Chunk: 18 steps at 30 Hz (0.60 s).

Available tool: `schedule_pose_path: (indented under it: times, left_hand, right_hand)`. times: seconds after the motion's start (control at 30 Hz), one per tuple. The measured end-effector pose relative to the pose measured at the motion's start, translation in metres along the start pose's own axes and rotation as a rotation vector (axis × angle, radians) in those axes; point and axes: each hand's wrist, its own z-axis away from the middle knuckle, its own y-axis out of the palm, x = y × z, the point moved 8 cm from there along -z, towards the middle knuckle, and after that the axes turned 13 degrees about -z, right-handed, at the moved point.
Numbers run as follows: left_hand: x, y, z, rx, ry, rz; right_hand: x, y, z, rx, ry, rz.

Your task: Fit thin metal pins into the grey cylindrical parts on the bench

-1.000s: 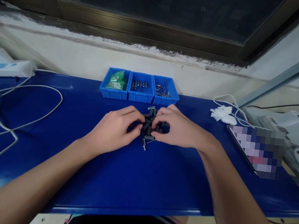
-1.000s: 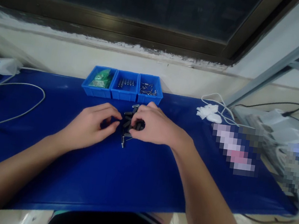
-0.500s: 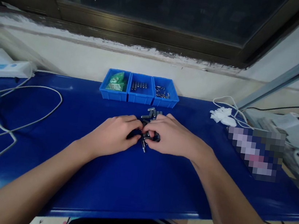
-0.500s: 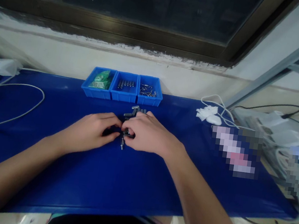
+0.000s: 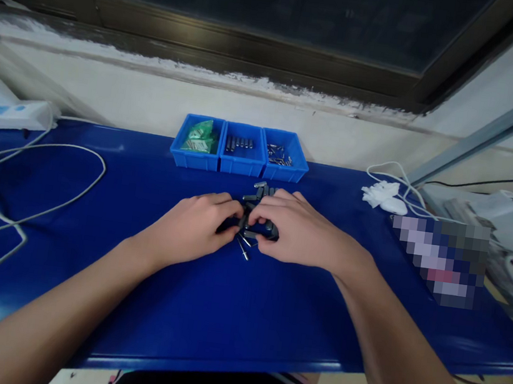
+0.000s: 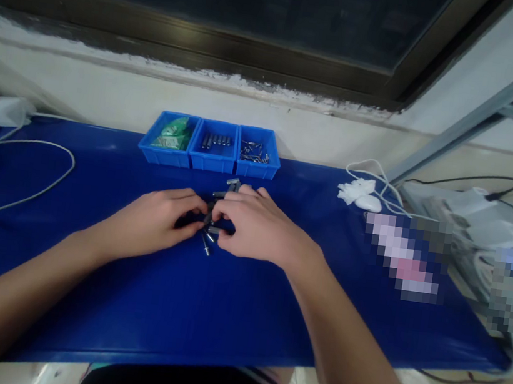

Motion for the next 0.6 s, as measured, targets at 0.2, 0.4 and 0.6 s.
schedule_pose_path:
  times: [0.2,0.4,0.6]
  left_hand:
    - [0.0011,0.0004,0.0003,-0.001,0.007,-0.033]
    - [0.0015,0.0007,0.0004,0.044,-0.008,-0.066]
    - [0.0033,-0.0006,0.0007,0.028,-0.027,-0.076]
  right_hand:
    - [-0.004,0.004,0.0003,0.041,0.022,0.024]
    - [-0.0022,0.0071,-0.0002,0.047,0.017,0.022]
    - [-0.0006,0.0035,-0.0001,0.017,0.024,0.035]
